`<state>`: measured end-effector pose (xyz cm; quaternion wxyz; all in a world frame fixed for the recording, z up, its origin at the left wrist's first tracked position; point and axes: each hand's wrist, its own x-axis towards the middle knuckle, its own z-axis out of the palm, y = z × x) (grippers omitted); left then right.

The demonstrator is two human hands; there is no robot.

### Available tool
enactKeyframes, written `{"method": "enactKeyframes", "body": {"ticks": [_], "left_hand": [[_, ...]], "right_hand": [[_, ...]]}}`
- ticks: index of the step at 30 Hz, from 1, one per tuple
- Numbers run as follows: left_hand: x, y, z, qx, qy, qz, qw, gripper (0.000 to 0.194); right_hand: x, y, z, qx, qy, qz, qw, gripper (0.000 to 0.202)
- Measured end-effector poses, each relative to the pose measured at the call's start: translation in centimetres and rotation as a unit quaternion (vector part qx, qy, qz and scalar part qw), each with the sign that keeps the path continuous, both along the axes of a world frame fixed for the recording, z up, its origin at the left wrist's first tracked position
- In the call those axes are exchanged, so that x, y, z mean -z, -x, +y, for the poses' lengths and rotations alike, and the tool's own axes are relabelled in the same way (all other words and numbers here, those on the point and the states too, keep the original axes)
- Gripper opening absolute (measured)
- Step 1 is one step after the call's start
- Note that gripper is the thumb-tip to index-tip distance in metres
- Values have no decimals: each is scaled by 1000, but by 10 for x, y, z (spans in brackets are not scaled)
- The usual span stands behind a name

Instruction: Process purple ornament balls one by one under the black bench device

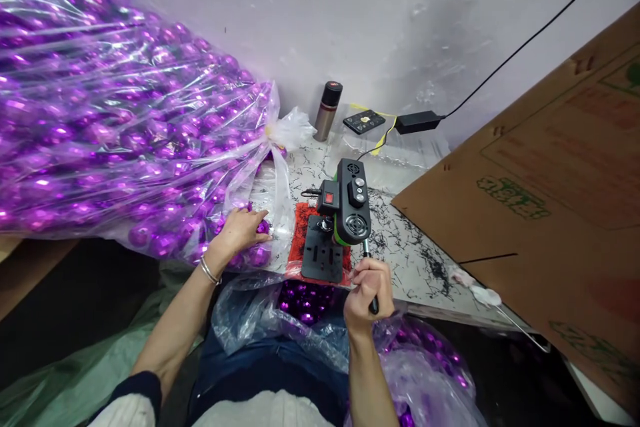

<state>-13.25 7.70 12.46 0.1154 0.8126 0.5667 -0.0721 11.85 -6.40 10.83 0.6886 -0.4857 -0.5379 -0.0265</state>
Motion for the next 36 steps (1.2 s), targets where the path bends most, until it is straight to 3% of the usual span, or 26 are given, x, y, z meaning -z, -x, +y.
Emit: {"method": "enactKeyframes", "body": {"ticks": [3,5,6,8,11,13,16,18,21,25,29,32,36], "left_hand": [[5,4,-6,-26,5,-55,998,58],[10,5,-7,-87,-29,-186,978,60],[13,5,-7,-126,-48,-275,952,64],[17,2,-10,-202,-48,-462,862,77],[18,-13,-23,-261,76,-656,704,92],[18,-27,-39,-268,184,-710,625,86],[22,-52,-66,-260,281,-743,549,67],[31,-70,-81,-259,293,-751,532,62],[56,-93,-92,-259,240,-741,571,66],[91,-110,-87,-209,103,-674,701,68],[105,-111,-77,-126,-3,-586,800,60],[106,-111,-72,-60,-58,-532,843,55],[107,-120,-70,-3,-99,-497,862,53]], "right_hand": [[0,0,0,5,-2,0,1000,37],[0,0,0,5,-2,-7,1000,38],[0,0,0,3,-1,-10,1000,38],[-1,-1,0,2,-1,-13,1000,38],[-3,0,0,6,-2,-12,1000,36],[-7,0,1,10,0,-10,1000,36],[-17,2,2,15,3,-5,1000,37],[-25,2,3,17,2,-5,1000,39],[-34,3,5,16,-1,-11,1000,40],[-39,2,4,12,-4,-24,1000,39],[-38,0,3,6,0,-41,999,37],[-37,0,2,7,2,-42,999,37],[-37,0,1,12,6,-47,999,36]]}}
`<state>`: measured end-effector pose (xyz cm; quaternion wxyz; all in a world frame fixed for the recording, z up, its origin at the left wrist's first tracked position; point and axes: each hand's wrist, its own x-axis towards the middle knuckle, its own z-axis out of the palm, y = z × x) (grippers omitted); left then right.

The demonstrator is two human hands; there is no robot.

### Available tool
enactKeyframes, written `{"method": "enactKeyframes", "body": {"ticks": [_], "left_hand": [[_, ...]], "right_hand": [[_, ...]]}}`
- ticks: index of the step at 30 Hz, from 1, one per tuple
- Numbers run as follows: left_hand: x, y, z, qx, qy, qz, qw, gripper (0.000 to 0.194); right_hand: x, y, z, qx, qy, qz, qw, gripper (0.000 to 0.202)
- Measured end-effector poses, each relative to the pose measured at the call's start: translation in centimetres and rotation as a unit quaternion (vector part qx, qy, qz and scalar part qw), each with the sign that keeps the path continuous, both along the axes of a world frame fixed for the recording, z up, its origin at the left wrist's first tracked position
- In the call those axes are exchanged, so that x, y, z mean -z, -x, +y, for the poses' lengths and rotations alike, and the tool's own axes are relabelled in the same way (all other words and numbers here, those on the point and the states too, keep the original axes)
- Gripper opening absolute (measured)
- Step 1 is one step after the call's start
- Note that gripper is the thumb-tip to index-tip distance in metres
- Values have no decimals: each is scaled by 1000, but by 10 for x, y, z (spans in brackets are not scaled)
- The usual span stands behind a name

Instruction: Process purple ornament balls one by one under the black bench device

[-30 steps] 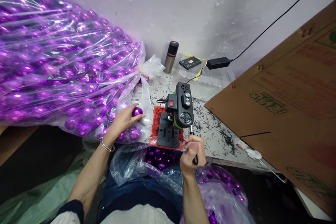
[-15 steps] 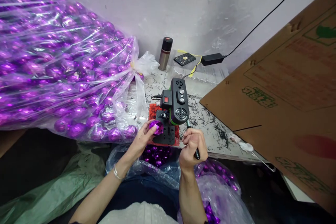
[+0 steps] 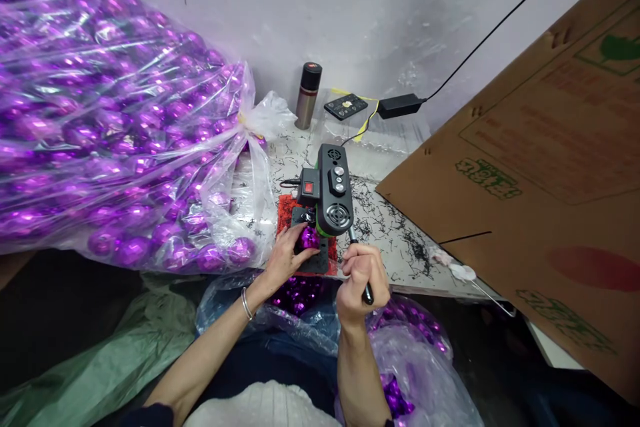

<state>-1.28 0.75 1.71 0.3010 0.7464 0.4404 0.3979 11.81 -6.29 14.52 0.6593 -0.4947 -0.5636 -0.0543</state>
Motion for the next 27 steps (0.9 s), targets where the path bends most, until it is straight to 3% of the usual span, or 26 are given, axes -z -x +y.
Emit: {"method": "enactKeyframes", "body": {"ticks": [6,10,17,27], "left_hand": [[12,-12,-5,-4,21,-17,1000,63],[17,-14,-7,-11,38,-35,999,64],[15,-14,-6,-5,28,-38,999,63],[10,-13,-7,-4,45,-35,998,62]], "right_hand": [[3,-2,-3,-4,9,-2,1000,35],[17,0,-3,-1,4,9,1000,35],[56,6,3,-11,-45,25,999,38],[71,2,4,-7,-38,25,999,36]]}}
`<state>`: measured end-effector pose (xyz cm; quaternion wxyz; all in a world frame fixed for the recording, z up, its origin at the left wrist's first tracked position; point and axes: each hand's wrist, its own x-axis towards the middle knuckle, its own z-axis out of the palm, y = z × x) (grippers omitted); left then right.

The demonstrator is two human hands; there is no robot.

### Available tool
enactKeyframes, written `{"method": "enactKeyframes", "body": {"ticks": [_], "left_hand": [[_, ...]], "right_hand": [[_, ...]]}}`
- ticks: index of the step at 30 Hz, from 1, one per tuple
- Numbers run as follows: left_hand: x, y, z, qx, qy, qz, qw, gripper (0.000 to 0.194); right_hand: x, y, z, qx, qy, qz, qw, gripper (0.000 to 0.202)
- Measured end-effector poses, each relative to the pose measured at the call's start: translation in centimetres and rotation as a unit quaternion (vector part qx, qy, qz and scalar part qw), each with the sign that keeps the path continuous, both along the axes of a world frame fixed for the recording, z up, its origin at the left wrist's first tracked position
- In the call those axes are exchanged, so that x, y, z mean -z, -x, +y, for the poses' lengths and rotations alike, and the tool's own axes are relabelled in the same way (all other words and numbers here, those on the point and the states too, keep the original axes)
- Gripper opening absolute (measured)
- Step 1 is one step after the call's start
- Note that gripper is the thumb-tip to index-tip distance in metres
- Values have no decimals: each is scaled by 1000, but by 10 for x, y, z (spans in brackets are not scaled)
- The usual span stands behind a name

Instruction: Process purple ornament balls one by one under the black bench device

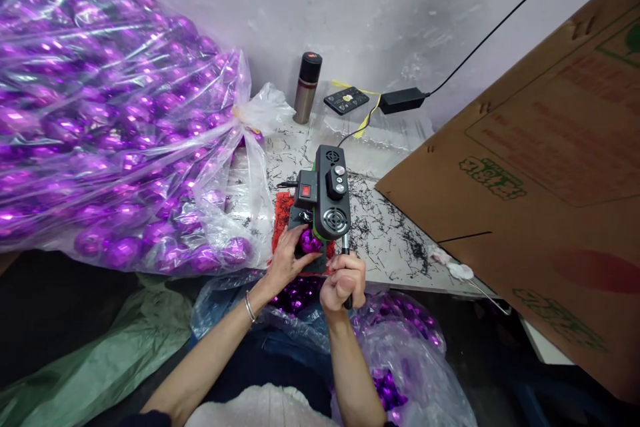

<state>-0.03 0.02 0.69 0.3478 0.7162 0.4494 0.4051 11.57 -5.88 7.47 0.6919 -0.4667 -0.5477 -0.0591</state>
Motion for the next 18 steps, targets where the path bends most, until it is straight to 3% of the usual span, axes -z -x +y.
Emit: {"method": "enactKeyframes", "body": {"ticks": [18], "left_hand": [[4,-3,6,23,0,-24,999,61]], "right_hand": [[7,2,12,-26,-40,41,998,40]]}}
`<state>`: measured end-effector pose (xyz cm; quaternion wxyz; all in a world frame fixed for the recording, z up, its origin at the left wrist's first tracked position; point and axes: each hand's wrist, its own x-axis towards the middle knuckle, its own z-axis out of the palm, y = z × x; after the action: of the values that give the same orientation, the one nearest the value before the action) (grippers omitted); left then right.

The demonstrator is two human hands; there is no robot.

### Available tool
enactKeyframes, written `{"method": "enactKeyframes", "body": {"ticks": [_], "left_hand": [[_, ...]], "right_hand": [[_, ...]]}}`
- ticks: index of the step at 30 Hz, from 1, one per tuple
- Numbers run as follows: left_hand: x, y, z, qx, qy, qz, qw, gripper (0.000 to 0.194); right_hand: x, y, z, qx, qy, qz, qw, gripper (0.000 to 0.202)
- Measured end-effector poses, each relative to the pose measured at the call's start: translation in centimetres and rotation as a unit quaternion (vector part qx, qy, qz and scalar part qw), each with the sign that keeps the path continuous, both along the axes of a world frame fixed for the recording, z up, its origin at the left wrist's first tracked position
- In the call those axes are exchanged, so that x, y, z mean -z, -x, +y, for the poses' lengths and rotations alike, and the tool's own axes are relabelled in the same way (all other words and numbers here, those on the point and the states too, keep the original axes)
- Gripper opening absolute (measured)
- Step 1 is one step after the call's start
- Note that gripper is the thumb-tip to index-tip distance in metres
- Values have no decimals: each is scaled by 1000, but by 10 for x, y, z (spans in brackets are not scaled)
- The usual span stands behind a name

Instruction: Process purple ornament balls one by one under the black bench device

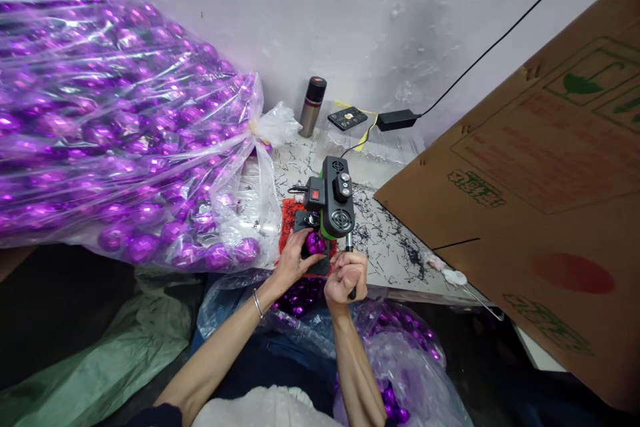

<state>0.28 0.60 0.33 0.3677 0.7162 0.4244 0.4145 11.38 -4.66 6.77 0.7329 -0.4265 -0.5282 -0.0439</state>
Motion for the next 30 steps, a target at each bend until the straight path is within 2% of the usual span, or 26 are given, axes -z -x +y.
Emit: {"method": "enactKeyframes", "body": {"ticks": [4,7,9,12,15,18,20,21,23,26,28,30], "left_hand": [[-1,-1,1,2,1,-8,1000,60],[-2,-2,4,7,1,-14,1000,62],[-2,-3,6,6,-3,-14,1000,62],[-2,0,2,7,-25,-6,1000,63],[2,9,-21,19,-78,13,997,63],[1,26,-55,59,-148,36,987,68],[-8,40,-68,76,-178,40,980,71],[-15,48,-67,68,-183,41,980,67],[-36,67,-47,15,-177,53,983,50],[-69,103,13,-95,-129,156,975,41],[-87,127,54,-134,-62,285,947,38],[-98,146,82,-126,-21,391,911,27]], "right_hand": [[7,-4,1,13,-8,-37,999,41],[2,-6,1,16,0,-45,999,42],[-13,-8,0,19,13,-35,999,42],[-48,-8,-2,30,72,15,997,42],[-73,-7,-4,22,112,42,993,46],[-71,-5,-7,20,105,37,994,48],[-61,-4,-9,24,101,30,994,47],[-55,-4,-10,25,100,28,994,47],[-47,-4,-10,28,96,27,995,45],[-43,-3,-9,23,82,33,996,44],[-42,-3,-9,18,76,36,996,43],[-40,-3,-9,15,81,35,996,43]]}}
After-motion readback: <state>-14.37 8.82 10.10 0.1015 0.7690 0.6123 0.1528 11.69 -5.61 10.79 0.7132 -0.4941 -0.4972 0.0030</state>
